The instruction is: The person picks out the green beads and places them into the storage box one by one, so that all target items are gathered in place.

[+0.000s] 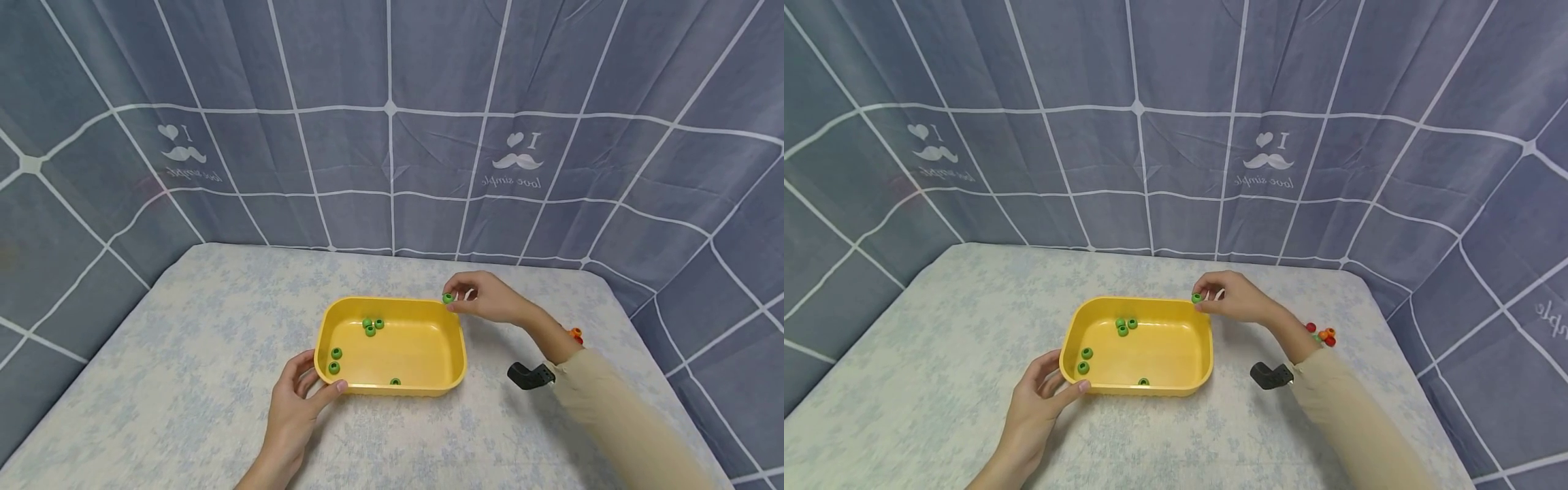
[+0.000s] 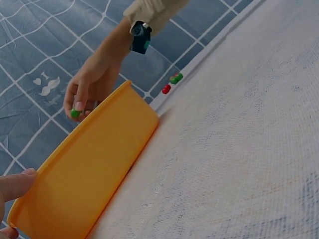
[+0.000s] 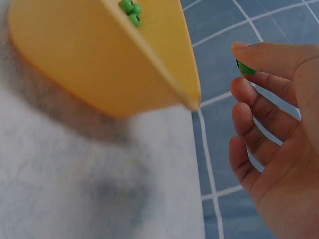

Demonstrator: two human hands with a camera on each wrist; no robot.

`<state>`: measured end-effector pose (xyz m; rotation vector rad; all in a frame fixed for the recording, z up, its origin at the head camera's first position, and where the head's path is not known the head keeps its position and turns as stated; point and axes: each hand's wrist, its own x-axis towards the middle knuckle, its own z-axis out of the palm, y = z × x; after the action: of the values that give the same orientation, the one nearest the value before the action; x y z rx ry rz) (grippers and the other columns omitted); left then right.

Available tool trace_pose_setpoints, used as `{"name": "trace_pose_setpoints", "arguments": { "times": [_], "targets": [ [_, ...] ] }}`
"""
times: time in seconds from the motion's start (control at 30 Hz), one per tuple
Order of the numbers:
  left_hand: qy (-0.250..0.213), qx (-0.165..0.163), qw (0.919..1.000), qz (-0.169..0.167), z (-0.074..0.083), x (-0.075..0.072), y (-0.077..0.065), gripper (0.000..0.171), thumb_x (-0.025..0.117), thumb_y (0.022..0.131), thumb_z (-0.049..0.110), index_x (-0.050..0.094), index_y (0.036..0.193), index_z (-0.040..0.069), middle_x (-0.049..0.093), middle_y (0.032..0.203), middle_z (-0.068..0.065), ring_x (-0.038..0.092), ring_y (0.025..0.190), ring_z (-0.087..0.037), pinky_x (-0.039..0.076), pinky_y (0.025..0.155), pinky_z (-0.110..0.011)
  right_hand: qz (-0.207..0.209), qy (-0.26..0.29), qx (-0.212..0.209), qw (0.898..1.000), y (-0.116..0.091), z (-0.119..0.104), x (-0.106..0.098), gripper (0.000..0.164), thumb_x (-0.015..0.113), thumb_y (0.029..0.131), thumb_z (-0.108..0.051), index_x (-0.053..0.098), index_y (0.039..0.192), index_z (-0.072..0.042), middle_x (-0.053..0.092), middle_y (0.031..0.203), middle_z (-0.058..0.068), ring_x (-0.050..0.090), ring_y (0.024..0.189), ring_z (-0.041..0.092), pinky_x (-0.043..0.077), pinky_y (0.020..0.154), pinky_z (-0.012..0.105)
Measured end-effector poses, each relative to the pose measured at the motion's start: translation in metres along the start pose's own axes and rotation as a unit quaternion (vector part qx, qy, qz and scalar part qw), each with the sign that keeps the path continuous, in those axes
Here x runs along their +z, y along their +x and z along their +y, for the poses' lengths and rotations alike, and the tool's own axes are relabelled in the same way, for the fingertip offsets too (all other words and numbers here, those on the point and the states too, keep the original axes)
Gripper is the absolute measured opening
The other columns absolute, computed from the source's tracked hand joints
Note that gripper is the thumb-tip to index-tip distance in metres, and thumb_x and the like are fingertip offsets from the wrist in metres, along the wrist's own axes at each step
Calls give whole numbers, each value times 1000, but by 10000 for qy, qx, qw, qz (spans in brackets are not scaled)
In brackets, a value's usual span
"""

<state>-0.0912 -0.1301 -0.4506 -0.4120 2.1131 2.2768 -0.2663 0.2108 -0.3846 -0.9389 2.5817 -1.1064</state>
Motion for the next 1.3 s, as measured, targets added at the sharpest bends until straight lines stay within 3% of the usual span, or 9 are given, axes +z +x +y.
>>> {"name": "trace_pose_setpoints", "arguments": {
  "times": [0.37,0.73,0.93,1.3],
  "targets": [
    [18,-50,10000,25,1,2,1,78,85,87,5,42,151,6,44,149,-14,49,136,-30,57,93,-22,-152,242,-248,9993,26,-23,11,16,78,95,-15,73,109,-8,68,99,0,61,89,23,57,81,42],
    [-51,-16,10000,-4,1,3,2,77,85,86,4,42,150,6,45,148,-14,51,133,-29,57,92,-23,-253,269,-586,9976,48,-32,29,18,79,94,-13,73,111,-7,67,96,-1,61,89,20,56,80,40],
    [-80,-43,10000,-7,0,3,2,77,85,87,3,42,151,6,45,148,-14,51,134,-29,58,92,-24,-331,235,-462,9981,45,-31,30,21,78,94,-10,73,112,-1,67,93,-1,62,87,20,56,79,39],
    [-56,-36,10000,39,0,1,0,76,85,87,4,43,150,6,46,148,-14,51,134,-29,57,92,-24,-285,216,-249,9990,34,-22,23,19,79,94,-12,74,111,-4,68,95,-1,62,88,20,57,82,44]
  ]
}}
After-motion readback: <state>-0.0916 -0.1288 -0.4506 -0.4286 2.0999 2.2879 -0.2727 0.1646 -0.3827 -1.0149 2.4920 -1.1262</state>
